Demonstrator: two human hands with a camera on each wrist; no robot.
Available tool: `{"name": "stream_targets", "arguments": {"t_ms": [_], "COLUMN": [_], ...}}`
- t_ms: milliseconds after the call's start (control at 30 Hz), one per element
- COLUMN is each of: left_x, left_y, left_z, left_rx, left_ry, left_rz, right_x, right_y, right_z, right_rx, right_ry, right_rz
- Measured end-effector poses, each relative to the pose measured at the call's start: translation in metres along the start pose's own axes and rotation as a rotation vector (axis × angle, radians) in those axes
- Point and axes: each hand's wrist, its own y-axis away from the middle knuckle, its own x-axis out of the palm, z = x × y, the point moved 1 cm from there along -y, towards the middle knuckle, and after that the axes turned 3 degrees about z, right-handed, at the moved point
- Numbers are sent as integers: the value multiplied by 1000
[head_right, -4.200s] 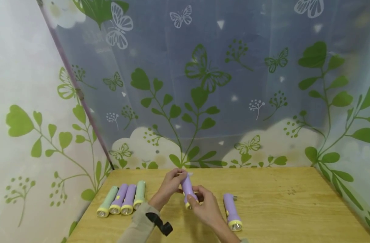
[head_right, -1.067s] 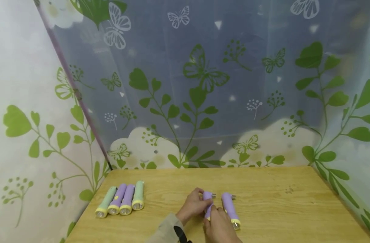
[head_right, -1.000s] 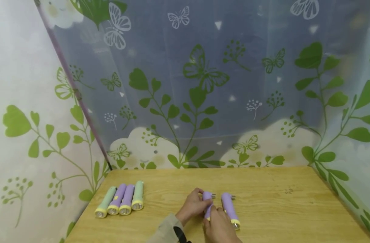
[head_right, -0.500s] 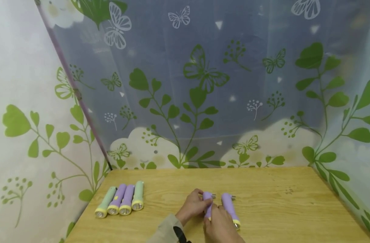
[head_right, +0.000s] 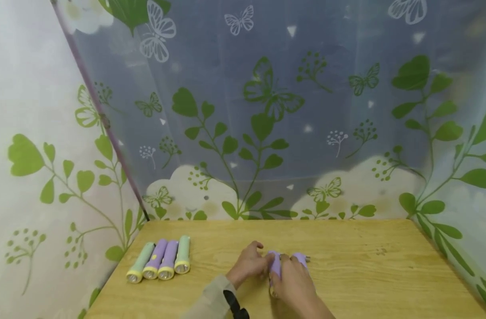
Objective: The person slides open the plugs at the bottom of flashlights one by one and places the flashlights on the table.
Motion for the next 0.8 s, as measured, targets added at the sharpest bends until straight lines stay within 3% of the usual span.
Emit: {"name": "stream_targets", "arguments": {"t_ms": [167, 300, 800], "left_x": [-13, -27, -100], "left_y": [1, 0, -9], "left_z": [1, 3, 19], "left_rx": [11, 15, 9], "left_ry": [10, -5, -111], "left_rz": [9, 1, -72], "right_x": [-6, -9, -10], "right_y": [-2, -1, 9], "right_z": [5, 9, 37], "right_rx": [19, -3, -97], "right_ry": [14, 18, -7], "right_rz": [25, -5, -48]}}
